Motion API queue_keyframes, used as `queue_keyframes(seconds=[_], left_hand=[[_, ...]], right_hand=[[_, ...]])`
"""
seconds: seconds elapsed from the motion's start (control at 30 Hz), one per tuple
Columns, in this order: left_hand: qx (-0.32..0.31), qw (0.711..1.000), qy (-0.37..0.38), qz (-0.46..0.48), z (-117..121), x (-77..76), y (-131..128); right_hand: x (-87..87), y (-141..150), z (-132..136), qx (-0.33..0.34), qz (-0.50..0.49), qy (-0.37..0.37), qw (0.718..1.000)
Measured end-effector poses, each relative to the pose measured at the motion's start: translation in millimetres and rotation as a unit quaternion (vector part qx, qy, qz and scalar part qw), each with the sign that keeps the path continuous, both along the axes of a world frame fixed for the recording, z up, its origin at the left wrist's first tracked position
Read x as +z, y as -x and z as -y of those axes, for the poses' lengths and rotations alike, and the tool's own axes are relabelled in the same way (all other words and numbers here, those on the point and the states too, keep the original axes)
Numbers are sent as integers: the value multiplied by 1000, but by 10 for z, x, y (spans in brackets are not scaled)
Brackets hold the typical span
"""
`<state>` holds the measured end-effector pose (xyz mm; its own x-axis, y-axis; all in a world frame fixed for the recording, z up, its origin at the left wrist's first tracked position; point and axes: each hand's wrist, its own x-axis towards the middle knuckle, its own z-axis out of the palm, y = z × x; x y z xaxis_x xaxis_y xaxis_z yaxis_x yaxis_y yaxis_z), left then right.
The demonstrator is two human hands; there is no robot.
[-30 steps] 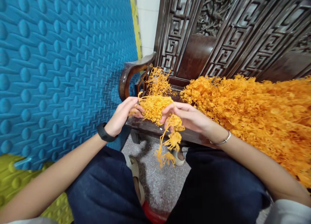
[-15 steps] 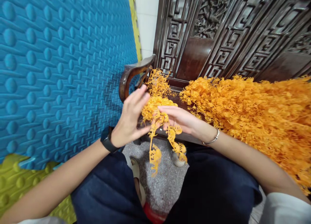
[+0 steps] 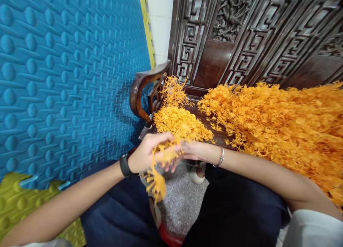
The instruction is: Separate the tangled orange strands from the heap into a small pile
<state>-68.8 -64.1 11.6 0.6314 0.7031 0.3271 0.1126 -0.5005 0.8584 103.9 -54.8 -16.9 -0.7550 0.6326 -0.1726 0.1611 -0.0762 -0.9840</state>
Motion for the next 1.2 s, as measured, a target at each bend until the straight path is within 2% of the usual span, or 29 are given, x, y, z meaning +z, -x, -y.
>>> queue_keyframes(seconds=[0.07, 0.13, 0.23, 0.33, 0.4, 0.53, 0.7, 0.83, 0.97, 1.2], left_hand=[[44, 993, 97, 46, -58, -34, 13], [51, 979, 174, 91, -126, -74, 6], [60, 963, 239, 106, -207, -115, -23], [100, 962, 230, 109, -247, -124, -58], [103, 960, 231, 123, -259, -117, -82], [63, 942, 288, 161, -296, -82, -104], [7, 935, 318, 154, -381, -45, -72], [-17, 947, 304, 102, -439, -70, -82], [23, 967, 255, 12, -498, -126, -110], [91, 959, 267, 34, -559, -151, -214]], right_hand=[[23, 3, -70, -28, 35, 92, 995], [90, -42, -133, -104, 56, 128, 985], [263, -145, -186, -225, -5, 70, 972], [414, -196, -195, -298, -98, 14, 949], [444, -190, -197, -308, -109, -24, 945], [385, -158, -227, -305, -82, -73, 946], [379, -176, -278, -301, -79, -76, 947], [367, -187, -311, -246, -79, -43, 965], [272, -186, -376, -250, -61, -28, 966], [217, -203, -572, -307, -21, -3, 951]])
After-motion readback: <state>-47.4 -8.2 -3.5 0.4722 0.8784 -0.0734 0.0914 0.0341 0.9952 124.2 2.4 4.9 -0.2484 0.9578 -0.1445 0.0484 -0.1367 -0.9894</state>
